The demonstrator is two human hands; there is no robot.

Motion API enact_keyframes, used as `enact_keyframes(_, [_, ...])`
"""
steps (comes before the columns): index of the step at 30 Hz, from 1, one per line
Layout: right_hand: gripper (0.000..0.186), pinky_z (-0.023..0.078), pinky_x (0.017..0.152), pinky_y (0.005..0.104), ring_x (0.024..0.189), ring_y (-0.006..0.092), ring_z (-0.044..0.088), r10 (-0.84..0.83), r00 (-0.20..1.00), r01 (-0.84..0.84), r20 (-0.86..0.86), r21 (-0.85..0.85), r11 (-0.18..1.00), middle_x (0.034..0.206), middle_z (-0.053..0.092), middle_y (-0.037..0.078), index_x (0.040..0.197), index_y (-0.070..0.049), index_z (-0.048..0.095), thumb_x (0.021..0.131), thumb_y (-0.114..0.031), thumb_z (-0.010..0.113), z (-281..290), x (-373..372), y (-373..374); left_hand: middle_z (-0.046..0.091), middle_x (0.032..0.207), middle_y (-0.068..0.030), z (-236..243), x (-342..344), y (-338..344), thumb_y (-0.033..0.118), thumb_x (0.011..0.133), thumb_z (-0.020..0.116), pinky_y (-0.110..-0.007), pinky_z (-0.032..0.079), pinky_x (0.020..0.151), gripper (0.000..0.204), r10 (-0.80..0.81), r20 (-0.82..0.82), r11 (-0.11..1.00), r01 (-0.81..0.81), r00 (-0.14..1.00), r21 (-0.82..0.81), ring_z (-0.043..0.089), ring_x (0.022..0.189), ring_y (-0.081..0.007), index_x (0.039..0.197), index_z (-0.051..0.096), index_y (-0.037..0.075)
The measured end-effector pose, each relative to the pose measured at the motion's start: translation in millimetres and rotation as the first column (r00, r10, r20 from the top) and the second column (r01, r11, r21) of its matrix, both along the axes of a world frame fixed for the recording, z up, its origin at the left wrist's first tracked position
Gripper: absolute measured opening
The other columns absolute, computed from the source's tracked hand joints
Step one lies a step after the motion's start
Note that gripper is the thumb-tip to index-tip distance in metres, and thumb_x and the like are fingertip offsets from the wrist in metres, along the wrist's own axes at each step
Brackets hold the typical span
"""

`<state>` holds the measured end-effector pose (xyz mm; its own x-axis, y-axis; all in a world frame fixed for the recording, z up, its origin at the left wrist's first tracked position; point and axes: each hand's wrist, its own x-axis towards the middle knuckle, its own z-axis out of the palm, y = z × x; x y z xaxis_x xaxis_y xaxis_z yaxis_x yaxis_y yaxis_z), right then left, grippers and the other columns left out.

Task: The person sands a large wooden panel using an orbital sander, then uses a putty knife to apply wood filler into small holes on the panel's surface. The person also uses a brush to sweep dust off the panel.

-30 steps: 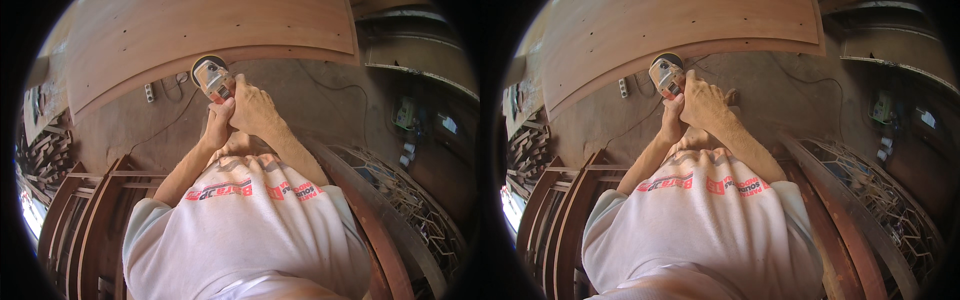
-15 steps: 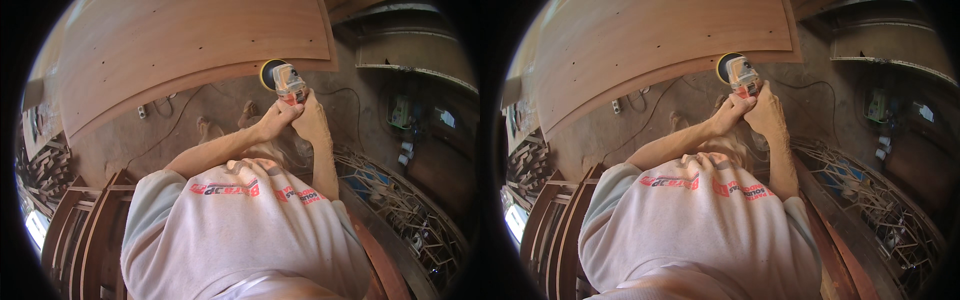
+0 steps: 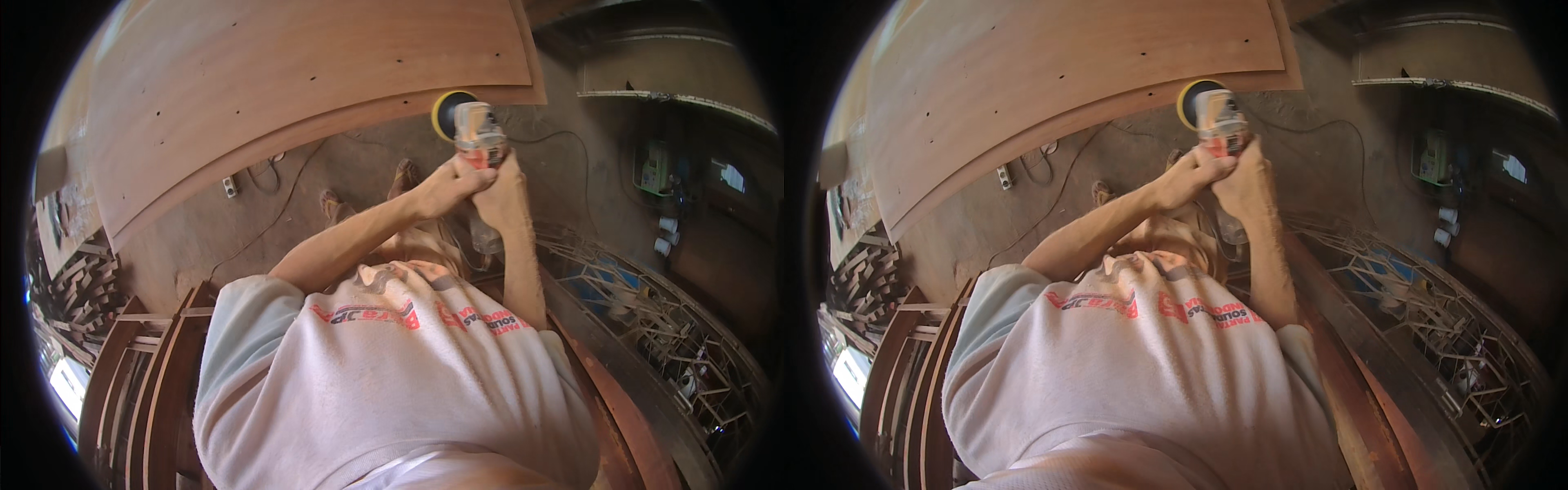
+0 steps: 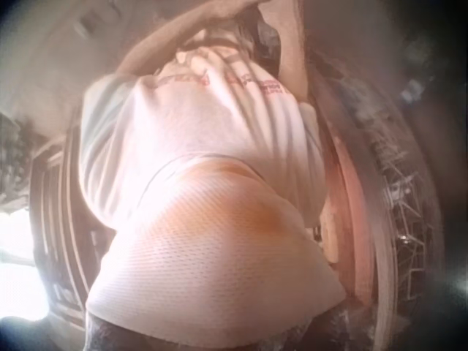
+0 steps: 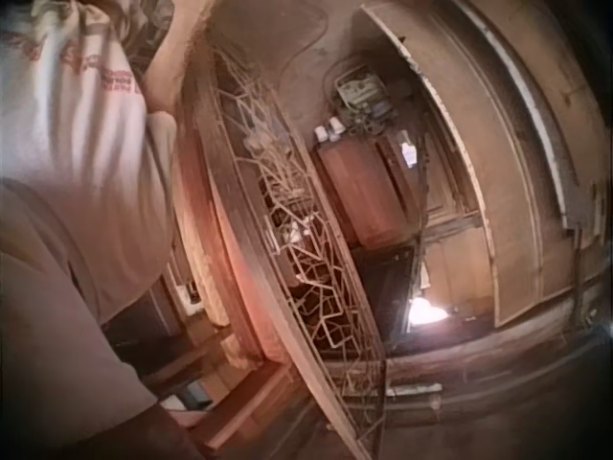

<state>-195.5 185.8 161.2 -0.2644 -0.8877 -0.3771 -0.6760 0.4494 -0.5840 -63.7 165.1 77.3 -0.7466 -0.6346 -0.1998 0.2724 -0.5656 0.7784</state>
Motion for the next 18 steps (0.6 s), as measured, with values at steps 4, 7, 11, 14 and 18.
enact_keyframes(4, [0.07,0.057,0.087,0.0563,0.101,0.05,0.072,0.324,0.946,-0.324,0.005,0.029,0.945,0.105,0.072,0.035,0.122,0.014,0.049,0.086,-0.037,0.081,1,77,3,0.065,0.128,-0.0087,-9,88,44,0.034,0.107,0.054,-0.034,0.048,0.105,0.048,0.258,0.024,0.965,-0.259,0.966,0.035,0.061,0.118,-0.0155,0.138,0.057,-0.003])
enact_keyframes(7, [0.07,0.057,0.088,0.0558,0.102,0.0499,0.072,0.445,0.895,-0.445,0.009,0.06,0.893,0.106,0.072,0.035,0.123,0.013,0.049,0.086,-0.037,0.081,2,91,0,0.061,0.139,-0.0139,-2,112,51,0.034,0.107,0.051,-0.037,0.047,0.111,0.055,0.346,-0.028,0.937,-0.344,0.938,0.051,0.061,0.129,-0.0214,0.147,0.047,-0.004])
enact_keyframes(11, [0.069,0.057,0.089,0.0551,0.103,0.0497,0.072,0.385,0.923,-0.384,0.01,0.104,0.918,0.107,0.072,0.034,0.124,0.012,0.05,0.086,-0.036,0.081,5,61,-5,0.057,0.118,-0.0048,-17,72,44,0.034,0.108,0.05,-0.033,0.042,0.096,0.037,0.338,0.047,0.941,-0.338,0.94,-0.008,0.054,0.11,-0.0147,0.125,0.052,0.001])
enact_keyframes(14, [0.068,0.057,0.09,0.0537,0.105,0.0491,0.072,0.17,0.985,-0.168,-0.023,0.067,0.984,0.109,0.072,0.034,0.125,0.011,0.051,0.086,-0.036,0.081,8,6,-4,0.052,0.085,0.0077,-22,2,21,0.035,0.11,0.053,-0.028,0.039,0.071,0.032,0.18,0.01,0.984,-0.18,0.984,-0.013,0.045,0.081,-0.0057,0.093,0.06,0.009])
enact_keyframes(18, [0.067,0.057,0.092,0.0478,0.11,0.044,0.072,-0.12,0.993,0.116,-0.019,-0.14,0.983,0.114,0.072,0.032,0.123,0.008,0.059,0.084,-0.041,0.084,-8,-89,0,0.066,0.123,-0.0049,-11,-95,-20,0.04,0.108,0.059,-0.032,0.051,0.096,0.047,-0.136,-0.04,0.991,0.136,0.99,-0.005,0.062,0.11,-0.0128,0.134,0.062,0.0])
